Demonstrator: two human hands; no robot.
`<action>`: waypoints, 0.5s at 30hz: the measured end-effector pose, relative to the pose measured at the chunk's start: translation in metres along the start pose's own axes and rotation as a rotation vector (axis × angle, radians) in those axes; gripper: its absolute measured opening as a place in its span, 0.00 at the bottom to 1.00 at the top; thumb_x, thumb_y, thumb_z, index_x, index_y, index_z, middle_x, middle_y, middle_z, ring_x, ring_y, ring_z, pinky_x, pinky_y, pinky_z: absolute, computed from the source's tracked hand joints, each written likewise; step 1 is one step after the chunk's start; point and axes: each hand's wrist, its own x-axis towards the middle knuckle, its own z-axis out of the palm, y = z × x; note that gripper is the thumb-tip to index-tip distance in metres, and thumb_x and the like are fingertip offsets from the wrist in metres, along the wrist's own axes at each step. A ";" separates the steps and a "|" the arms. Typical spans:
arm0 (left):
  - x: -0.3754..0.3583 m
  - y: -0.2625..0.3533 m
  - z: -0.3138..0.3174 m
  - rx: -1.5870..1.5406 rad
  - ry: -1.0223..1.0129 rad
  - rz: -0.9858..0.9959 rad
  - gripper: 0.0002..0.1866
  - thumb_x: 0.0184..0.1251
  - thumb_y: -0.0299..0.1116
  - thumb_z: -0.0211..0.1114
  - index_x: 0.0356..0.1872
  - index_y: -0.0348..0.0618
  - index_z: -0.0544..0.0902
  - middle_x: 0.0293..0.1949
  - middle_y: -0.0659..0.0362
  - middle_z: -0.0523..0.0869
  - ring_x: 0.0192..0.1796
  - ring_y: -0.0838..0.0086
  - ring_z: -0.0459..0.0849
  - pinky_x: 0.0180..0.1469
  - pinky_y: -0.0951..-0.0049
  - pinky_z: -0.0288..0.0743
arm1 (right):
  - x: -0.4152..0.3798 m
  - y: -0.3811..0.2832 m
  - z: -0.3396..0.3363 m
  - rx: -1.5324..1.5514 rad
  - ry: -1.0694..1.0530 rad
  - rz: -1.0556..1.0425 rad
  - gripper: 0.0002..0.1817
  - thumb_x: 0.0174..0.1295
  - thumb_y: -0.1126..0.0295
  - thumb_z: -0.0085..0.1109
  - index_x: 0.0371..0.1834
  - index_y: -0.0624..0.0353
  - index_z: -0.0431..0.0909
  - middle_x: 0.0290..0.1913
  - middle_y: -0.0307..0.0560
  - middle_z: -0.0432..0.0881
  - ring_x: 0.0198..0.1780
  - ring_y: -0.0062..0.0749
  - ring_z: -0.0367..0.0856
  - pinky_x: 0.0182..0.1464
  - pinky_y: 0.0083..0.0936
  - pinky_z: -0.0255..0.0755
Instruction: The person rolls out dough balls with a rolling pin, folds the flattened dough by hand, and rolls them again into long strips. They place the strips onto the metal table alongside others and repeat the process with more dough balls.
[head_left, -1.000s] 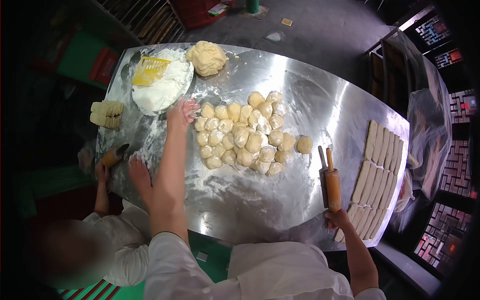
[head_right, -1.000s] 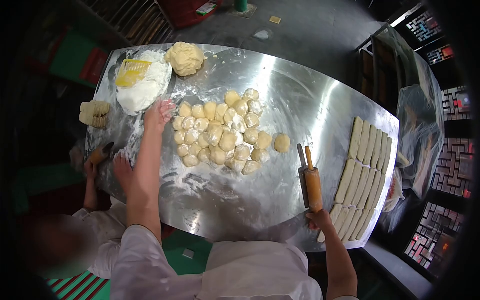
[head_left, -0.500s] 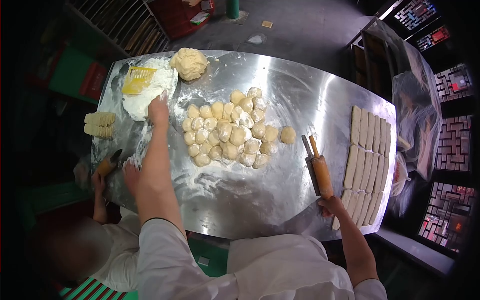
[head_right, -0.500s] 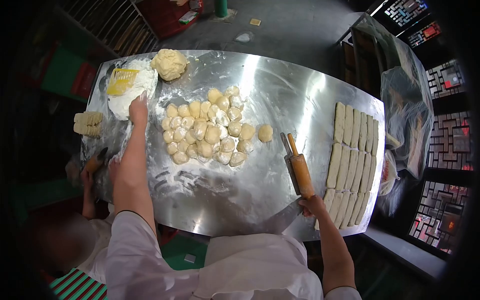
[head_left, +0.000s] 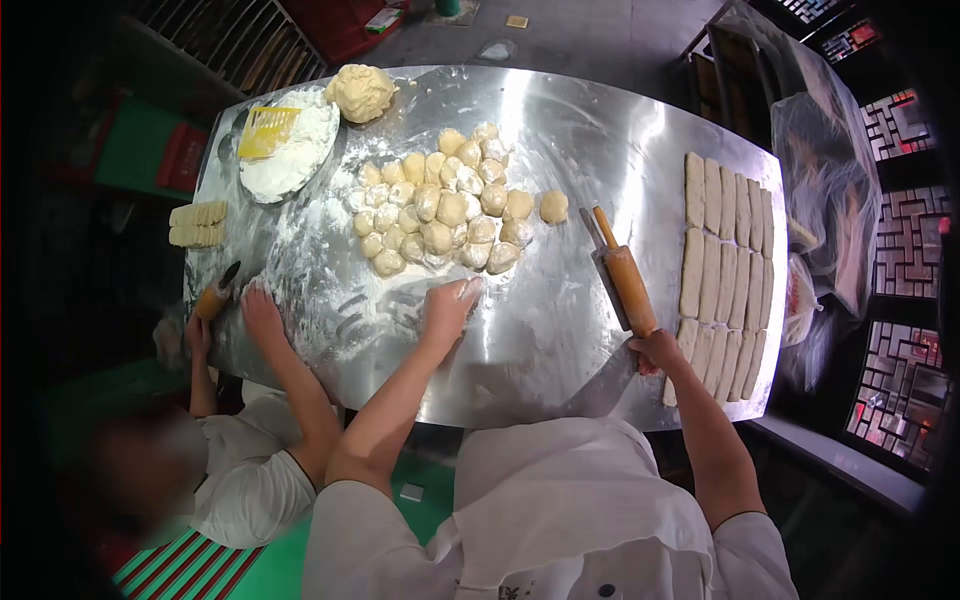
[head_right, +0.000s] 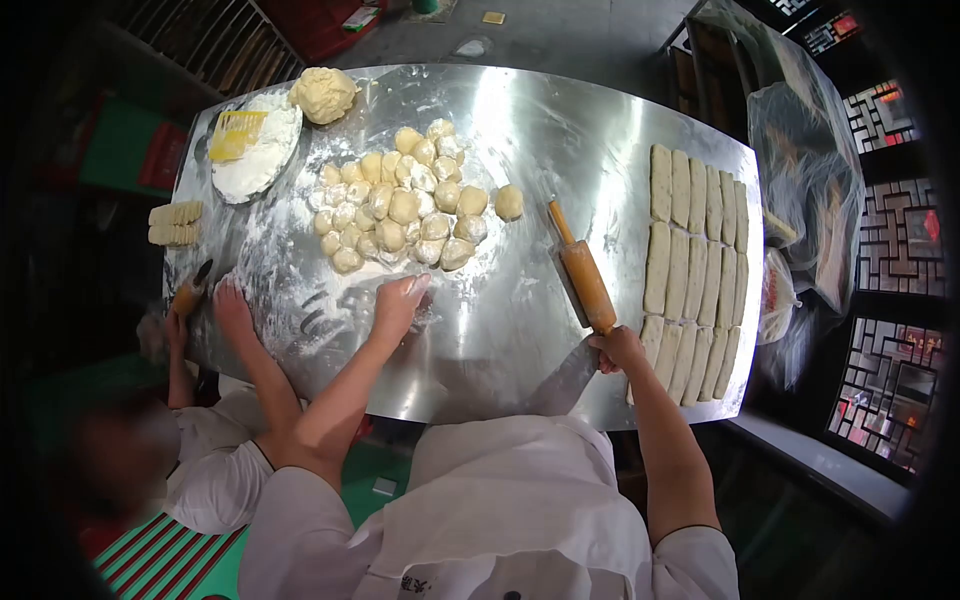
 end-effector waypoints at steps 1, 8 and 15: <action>-0.007 -0.006 0.005 0.186 -0.067 0.139 0.19 0.67 0.42 0.65 0.33 0.30 0.79 0.29 0.45 0.80 0.32 0.59 0.75 0.40 0.60 0.72 | 0.001 0.001 0.000 -0.001 -0.002 -0.004 0.24 0.61 0.54 0.65 0.16 0.63 0.79 0.17 0.48 0.82 0.18 0.31 0.84 0.20 0.25 0.77; 0.026 0.024 -0.015 0.591 0.459 0.268 0.30 0.56 0.41 0.74 0.53 0.34 0.70 0.46 0.45 0.75 0.54 0.46 0.76 0.53 0.54 0.73 | 0.000 0.004 -0.001 0.006 -0.001 -0.056 0.23 0.61 0.55 0.64 0.16 0.63 0.78 0.17 0.48 0.82 0.18 0.32 0.84 0.20 0.25 0.77; 0.031 0.030 -0.001 0.504 0.435 0.286 0.30 0.57 0.34 0.72 0.56 0.32 0.68 0.51 0.41 0.75 0.54 0.44 0.77 0.52 0.52 0.75 | -0.003 0.003 -0.002 0.016 0.019 -0.077 0.23 0.61 0.55 0.64 0.16 0.63 0.78 0.17 0.47 0.82 0.18 0.32 0.84 0.21 0.25 0.77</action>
